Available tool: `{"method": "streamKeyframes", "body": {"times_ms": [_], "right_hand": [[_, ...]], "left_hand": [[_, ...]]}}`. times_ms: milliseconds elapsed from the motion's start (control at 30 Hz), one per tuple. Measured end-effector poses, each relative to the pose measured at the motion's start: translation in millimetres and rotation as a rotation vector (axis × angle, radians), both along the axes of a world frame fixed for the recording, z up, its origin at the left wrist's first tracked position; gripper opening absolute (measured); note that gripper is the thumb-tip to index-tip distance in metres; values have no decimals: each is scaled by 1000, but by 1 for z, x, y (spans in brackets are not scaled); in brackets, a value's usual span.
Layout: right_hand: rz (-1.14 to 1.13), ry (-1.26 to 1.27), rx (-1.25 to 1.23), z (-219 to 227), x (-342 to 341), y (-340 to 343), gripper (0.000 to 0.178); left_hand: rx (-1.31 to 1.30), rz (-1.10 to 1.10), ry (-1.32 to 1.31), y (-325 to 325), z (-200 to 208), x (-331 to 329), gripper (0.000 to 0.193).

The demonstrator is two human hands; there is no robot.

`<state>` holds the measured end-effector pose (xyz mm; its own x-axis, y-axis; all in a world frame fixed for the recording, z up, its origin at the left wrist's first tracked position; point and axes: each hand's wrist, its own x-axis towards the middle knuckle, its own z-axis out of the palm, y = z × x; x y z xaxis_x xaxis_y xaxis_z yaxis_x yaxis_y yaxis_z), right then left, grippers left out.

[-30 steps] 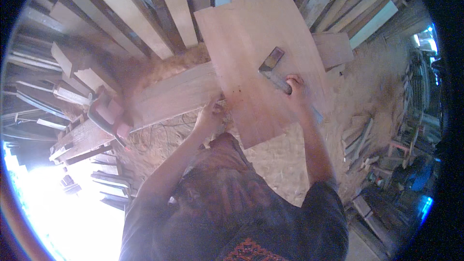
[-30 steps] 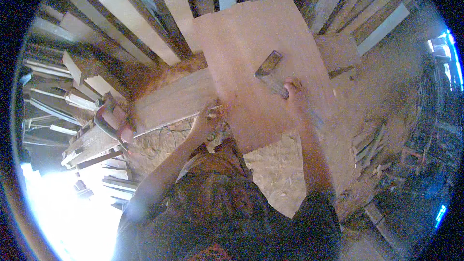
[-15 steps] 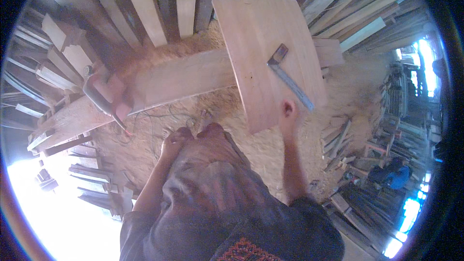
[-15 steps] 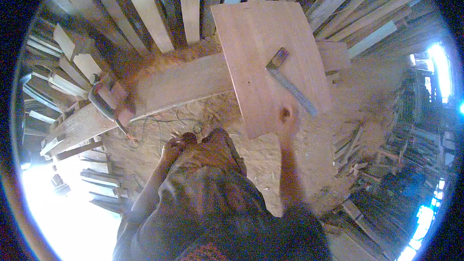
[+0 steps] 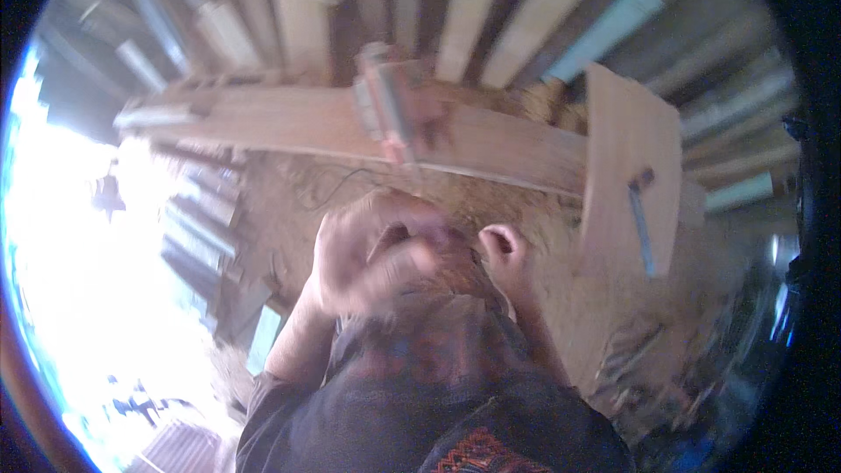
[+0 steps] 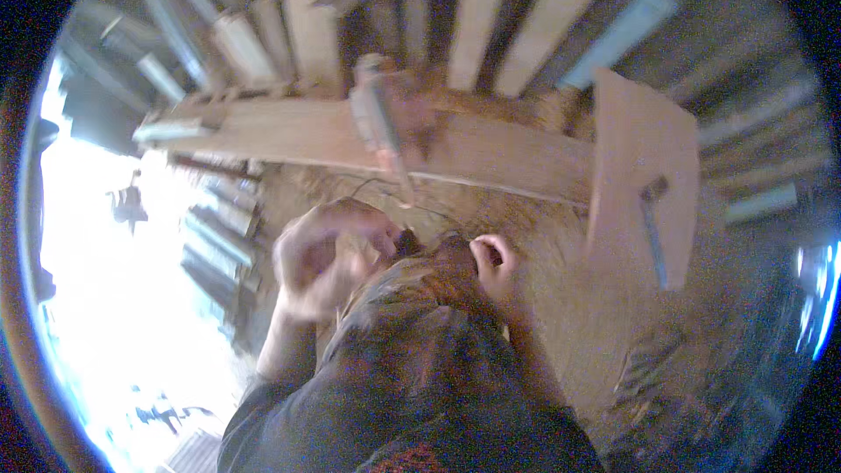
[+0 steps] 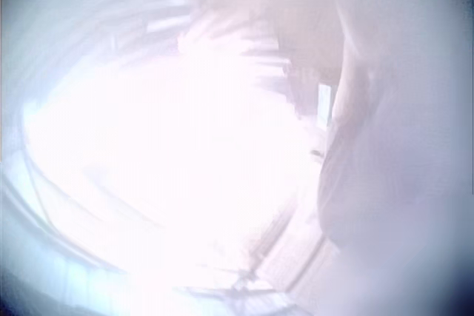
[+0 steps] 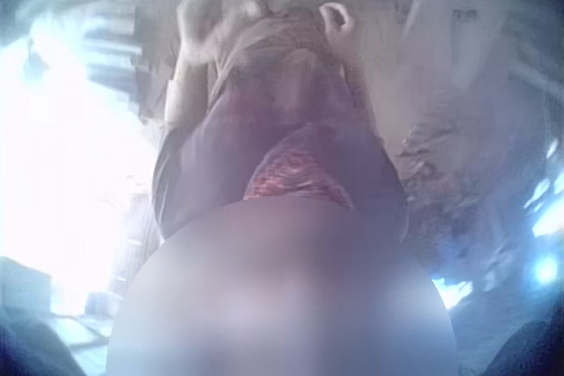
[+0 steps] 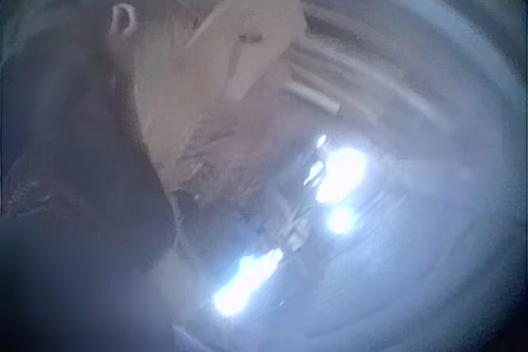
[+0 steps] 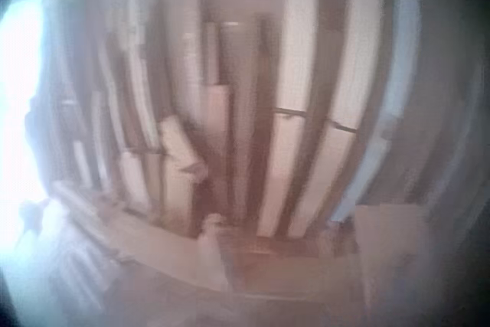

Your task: The person uses a circular saw to cut a wooden plank on a workbench, then measures the cut piece with a metal ruler. They continue cutting additional planks and smooth the edges with a hand plane. The finished pieces are set aside on the bench.

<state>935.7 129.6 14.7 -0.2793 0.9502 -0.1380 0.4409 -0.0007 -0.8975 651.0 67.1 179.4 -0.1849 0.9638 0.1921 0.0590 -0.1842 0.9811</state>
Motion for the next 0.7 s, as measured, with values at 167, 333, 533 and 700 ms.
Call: {"method": "streamKeyframes", "body": {"times_ms": [167, 333, 533, 700], "right_hand": [[282, -74, 120, 24, -100, 56, 25], [376, -149, 501, 15, -188, 101, 52], [360, -313, 73, -12, -238, 152, 60], [403, 187, -413, 7, -261, 164, 48]], "left_hand": [[787, 156, 238, -34, 120, -28, 25], [921, 218, 295, -62, 143, -52, 26], [889, 406, 429, -63, 138, -53, 28], [875, 466, 511, -45, 149, -59, 30]]}}
